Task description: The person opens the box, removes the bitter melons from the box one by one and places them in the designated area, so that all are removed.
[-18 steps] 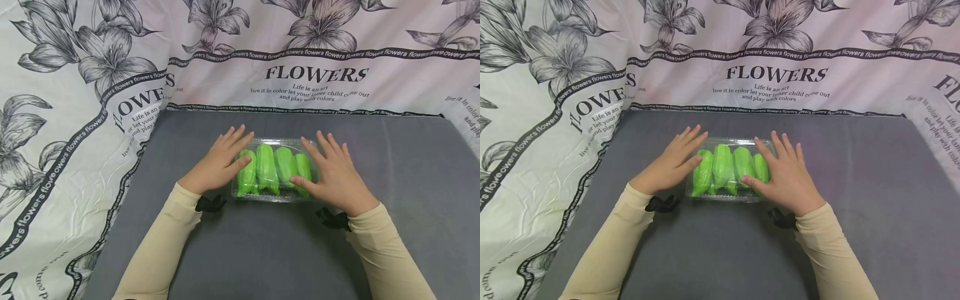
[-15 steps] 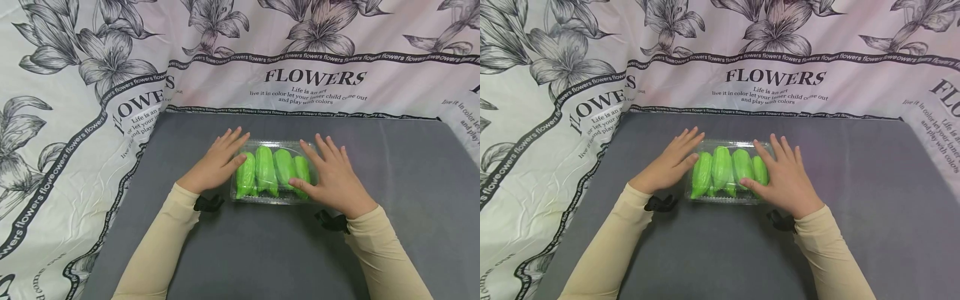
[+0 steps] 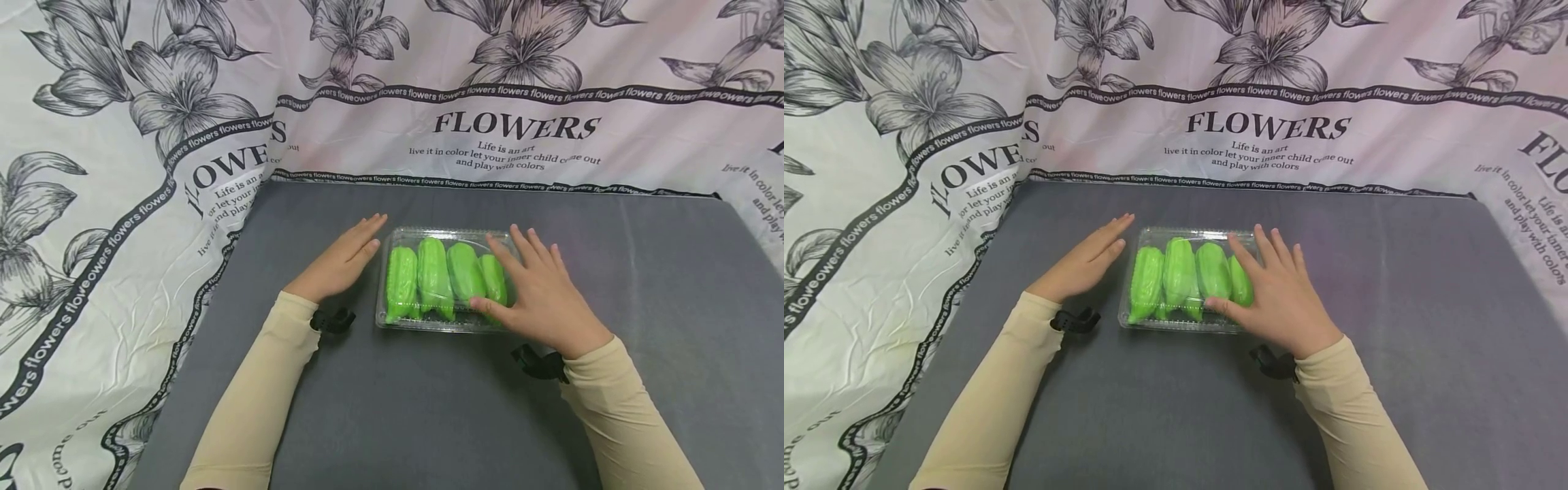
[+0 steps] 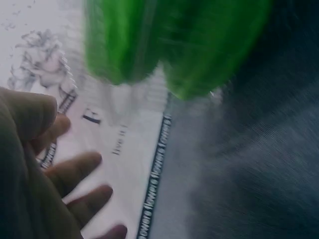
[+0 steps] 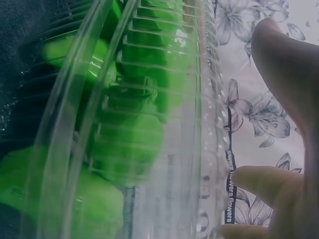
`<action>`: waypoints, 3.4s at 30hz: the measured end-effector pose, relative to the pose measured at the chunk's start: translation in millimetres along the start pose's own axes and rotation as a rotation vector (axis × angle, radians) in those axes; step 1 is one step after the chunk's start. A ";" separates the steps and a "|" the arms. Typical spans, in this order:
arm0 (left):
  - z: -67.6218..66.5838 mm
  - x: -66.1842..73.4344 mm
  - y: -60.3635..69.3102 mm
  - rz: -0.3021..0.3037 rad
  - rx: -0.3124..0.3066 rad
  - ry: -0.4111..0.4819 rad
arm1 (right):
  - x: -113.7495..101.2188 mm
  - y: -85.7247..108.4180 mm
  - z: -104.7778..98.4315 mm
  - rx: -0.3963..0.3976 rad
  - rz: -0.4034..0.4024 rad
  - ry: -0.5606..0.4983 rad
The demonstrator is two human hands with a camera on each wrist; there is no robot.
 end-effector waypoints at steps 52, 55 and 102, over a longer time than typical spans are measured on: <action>34.7 -34.8 -4.8 -0.083 -0.065 0.385 | 5.2 18.9 39.1 0.043 0.105 -0.159; 34.6 -34.9 -4.2 -0.091 -0.057 0.378 | 5.8 20.3 40.9 0.053 0.117 -0.198; 40.4 -44.8 -6.2 -0.117 -0.034 0.430 | 30.8 40.6 44.2 0.307 -0.076 -0.283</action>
Point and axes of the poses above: each hand's wrist, its own y-axis away from the middle knuckle, its own z-axis out of the palm, x = y × z, the point moved 4 cm from there along -y, towards the middle knuckle
